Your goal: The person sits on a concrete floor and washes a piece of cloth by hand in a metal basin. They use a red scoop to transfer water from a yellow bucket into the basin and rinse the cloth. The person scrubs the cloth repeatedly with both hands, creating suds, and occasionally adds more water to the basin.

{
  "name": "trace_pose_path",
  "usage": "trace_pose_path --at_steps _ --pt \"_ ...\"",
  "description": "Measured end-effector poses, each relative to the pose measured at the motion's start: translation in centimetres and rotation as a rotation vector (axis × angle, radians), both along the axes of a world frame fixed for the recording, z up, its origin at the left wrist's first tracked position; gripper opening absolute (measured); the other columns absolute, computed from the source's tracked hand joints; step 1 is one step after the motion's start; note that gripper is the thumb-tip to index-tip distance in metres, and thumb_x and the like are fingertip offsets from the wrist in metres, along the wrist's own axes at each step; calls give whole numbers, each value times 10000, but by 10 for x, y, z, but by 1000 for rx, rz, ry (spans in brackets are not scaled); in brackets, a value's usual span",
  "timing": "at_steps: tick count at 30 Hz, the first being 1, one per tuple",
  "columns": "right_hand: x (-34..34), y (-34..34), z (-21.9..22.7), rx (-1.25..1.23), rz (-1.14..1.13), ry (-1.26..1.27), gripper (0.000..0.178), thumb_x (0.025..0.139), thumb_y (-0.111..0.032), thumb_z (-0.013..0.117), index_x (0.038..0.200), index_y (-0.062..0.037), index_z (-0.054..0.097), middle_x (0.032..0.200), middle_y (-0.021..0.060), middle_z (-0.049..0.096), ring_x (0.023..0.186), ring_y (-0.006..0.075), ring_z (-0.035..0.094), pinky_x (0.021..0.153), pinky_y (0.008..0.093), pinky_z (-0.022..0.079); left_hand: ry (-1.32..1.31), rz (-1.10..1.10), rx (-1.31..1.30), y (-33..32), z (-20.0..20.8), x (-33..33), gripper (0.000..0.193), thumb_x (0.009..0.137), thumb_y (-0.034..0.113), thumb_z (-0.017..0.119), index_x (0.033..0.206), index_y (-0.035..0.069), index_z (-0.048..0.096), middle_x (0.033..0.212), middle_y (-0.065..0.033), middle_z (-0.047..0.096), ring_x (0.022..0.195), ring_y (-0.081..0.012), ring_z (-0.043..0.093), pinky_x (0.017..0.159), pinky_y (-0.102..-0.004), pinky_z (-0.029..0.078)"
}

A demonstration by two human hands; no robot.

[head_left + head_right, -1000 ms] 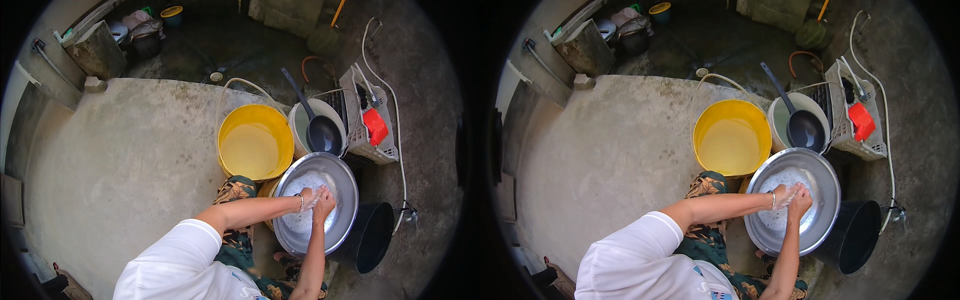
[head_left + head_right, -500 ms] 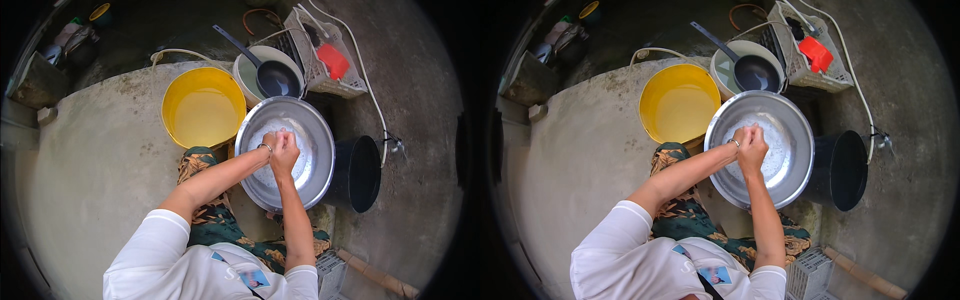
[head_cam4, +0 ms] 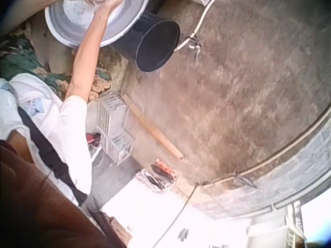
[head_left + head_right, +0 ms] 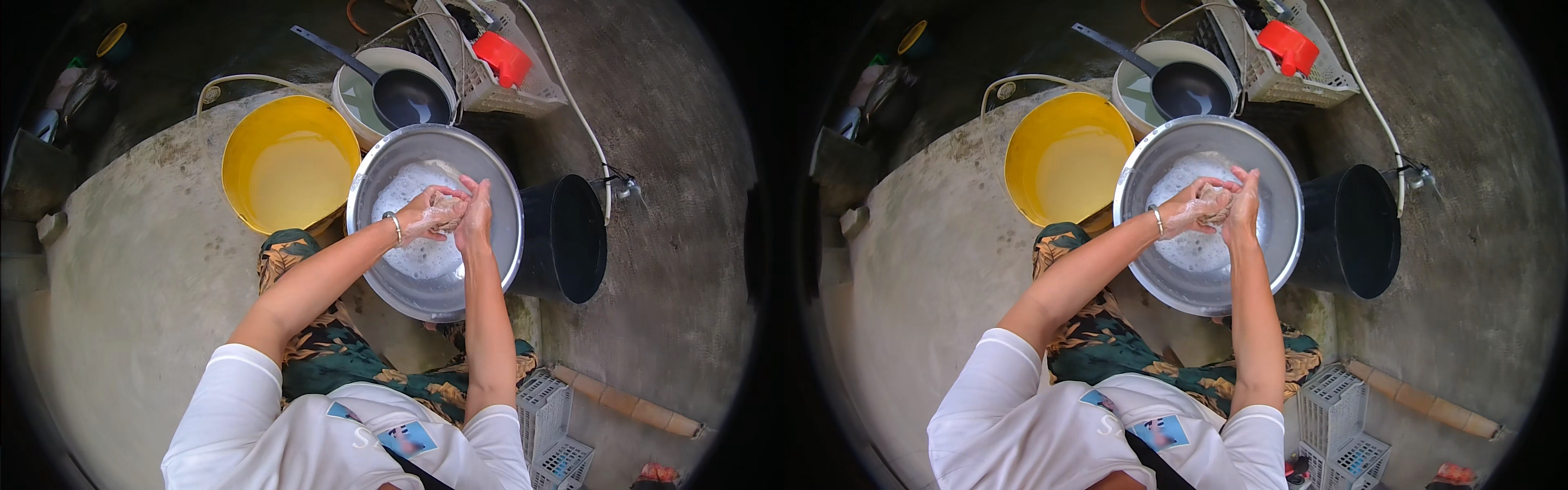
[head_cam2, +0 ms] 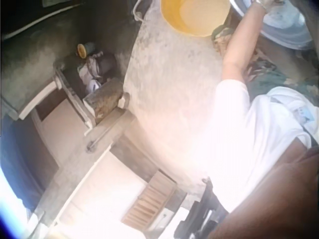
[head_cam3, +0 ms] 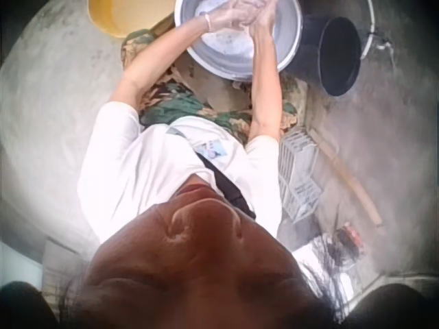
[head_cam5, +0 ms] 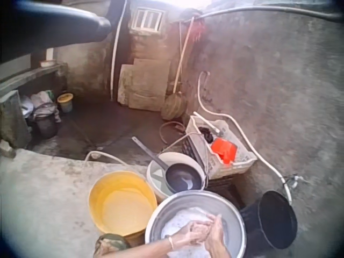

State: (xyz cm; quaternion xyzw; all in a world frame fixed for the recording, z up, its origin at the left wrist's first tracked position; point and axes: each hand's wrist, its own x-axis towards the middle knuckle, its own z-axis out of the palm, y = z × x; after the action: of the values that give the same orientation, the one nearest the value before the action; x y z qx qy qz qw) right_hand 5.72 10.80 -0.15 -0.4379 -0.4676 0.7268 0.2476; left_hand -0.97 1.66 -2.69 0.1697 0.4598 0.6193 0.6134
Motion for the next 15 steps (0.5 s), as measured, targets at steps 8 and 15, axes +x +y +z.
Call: trace_pose_path --at_steps 8,15 --pt "14 11 -14 62 113 -63 257 890 -232 506 935 20 533 788 73 574 627 114 553 521 237 454 -154 173 74 5 -19 -16 167 876 263 489 905 101 520 844 -5 570 673 -87 555 570 -218 472" --pt "11 -8 -15 351 186 -60 175 892 -118 422 964 5 524 778 60 551 549 95 498 482 218 427 -189 -33 -53 7 -20 -8 251 864 289 531 1058 137 485 875 19 563 724 -95 566 666 -253 493"
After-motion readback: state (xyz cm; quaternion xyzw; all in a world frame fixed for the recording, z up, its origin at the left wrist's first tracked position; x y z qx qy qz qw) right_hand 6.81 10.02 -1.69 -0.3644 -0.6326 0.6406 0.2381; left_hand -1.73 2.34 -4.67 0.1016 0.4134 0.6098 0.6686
